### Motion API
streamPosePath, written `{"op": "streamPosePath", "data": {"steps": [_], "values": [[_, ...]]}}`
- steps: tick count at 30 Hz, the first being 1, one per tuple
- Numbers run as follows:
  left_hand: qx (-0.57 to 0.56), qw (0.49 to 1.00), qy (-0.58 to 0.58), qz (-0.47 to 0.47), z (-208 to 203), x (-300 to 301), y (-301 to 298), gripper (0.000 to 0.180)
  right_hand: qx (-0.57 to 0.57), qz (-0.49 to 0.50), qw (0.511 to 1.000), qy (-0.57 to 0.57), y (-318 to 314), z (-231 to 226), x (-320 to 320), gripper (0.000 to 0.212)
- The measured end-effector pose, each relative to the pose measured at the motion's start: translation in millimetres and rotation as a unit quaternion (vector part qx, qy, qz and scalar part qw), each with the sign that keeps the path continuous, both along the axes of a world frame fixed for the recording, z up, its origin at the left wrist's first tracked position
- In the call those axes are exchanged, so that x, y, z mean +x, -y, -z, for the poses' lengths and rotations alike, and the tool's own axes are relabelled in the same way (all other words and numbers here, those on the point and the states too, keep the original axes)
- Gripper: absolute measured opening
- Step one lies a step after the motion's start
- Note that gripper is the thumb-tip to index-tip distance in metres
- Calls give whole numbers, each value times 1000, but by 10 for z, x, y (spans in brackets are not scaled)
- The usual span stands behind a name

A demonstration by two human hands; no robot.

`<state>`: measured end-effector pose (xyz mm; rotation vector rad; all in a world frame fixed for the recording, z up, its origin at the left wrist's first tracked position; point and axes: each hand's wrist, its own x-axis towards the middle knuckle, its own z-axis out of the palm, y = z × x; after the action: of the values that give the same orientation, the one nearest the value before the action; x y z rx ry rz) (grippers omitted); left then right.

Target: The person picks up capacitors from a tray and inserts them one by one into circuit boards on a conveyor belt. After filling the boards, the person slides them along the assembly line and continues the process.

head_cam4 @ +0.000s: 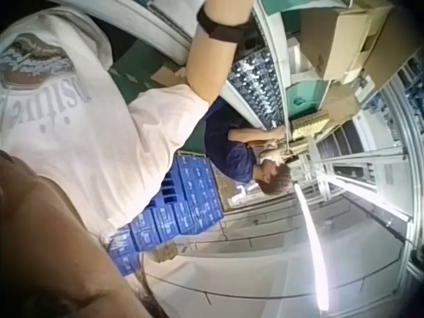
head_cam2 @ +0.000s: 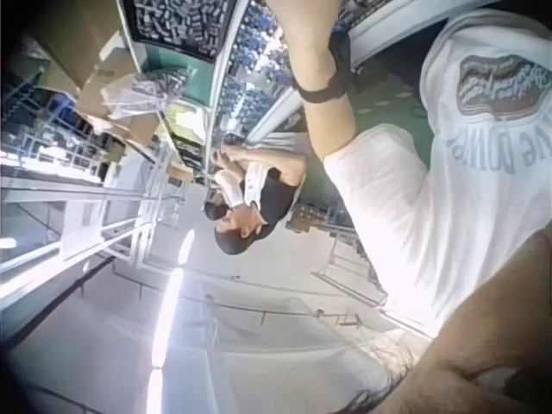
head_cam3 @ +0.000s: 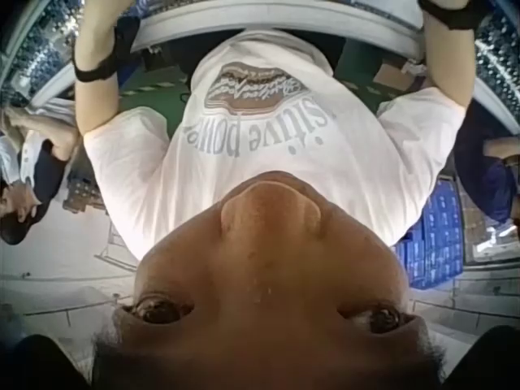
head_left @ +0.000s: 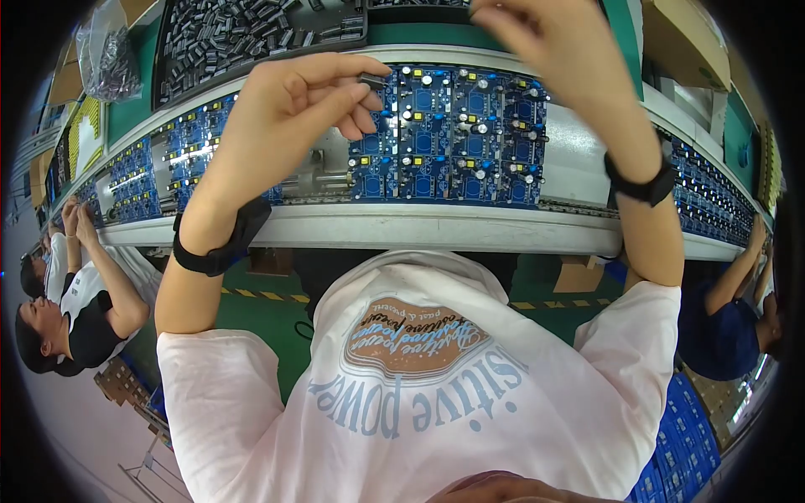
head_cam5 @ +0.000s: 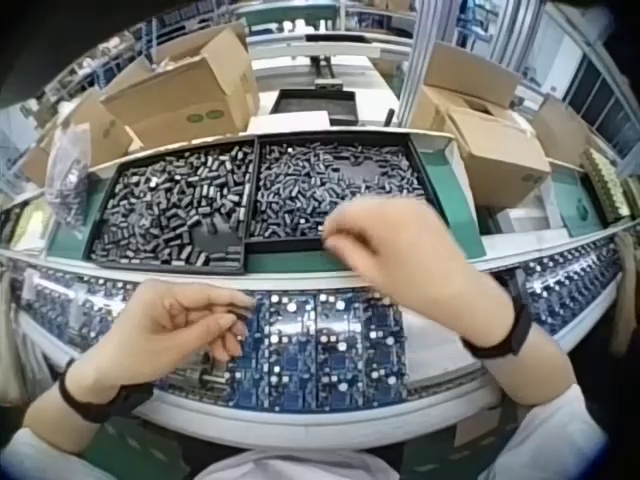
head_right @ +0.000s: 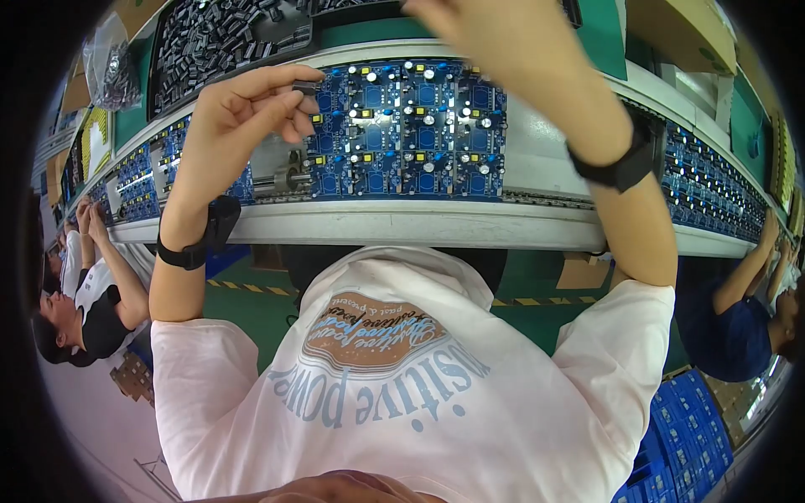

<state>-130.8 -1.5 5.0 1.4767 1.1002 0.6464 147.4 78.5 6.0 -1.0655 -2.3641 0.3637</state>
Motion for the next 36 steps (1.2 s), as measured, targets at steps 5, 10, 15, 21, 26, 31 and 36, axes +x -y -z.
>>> {"op": "streamPosePath", "data": {"steps": [5,10,15,21,26,31,36], "values": [[131,984,-118,10,51,116,42,27,96,65,989,89,-556,-104,296,11],[163,977,-139,-5,60,141,68,19,62,46,985,152,-721,-88,211,10],[201,967,-155,21,103,176,59,20,94,27,979,177,-844,36,247,9],[300,926,-198,111,224,293,26,17,74,78,990,95,-663,19,199,11],[368,889,-233,137,304,363,4,17,-207,37,969,-130,-307,-159,274,17],[375,881,-256,131,303,345,-1,19,-73,72,986,-132,-162,-12,249,12],[377,879,-254,146,312,348,-20,20,-172,30,984,-40,63,-316,176,11]]}}
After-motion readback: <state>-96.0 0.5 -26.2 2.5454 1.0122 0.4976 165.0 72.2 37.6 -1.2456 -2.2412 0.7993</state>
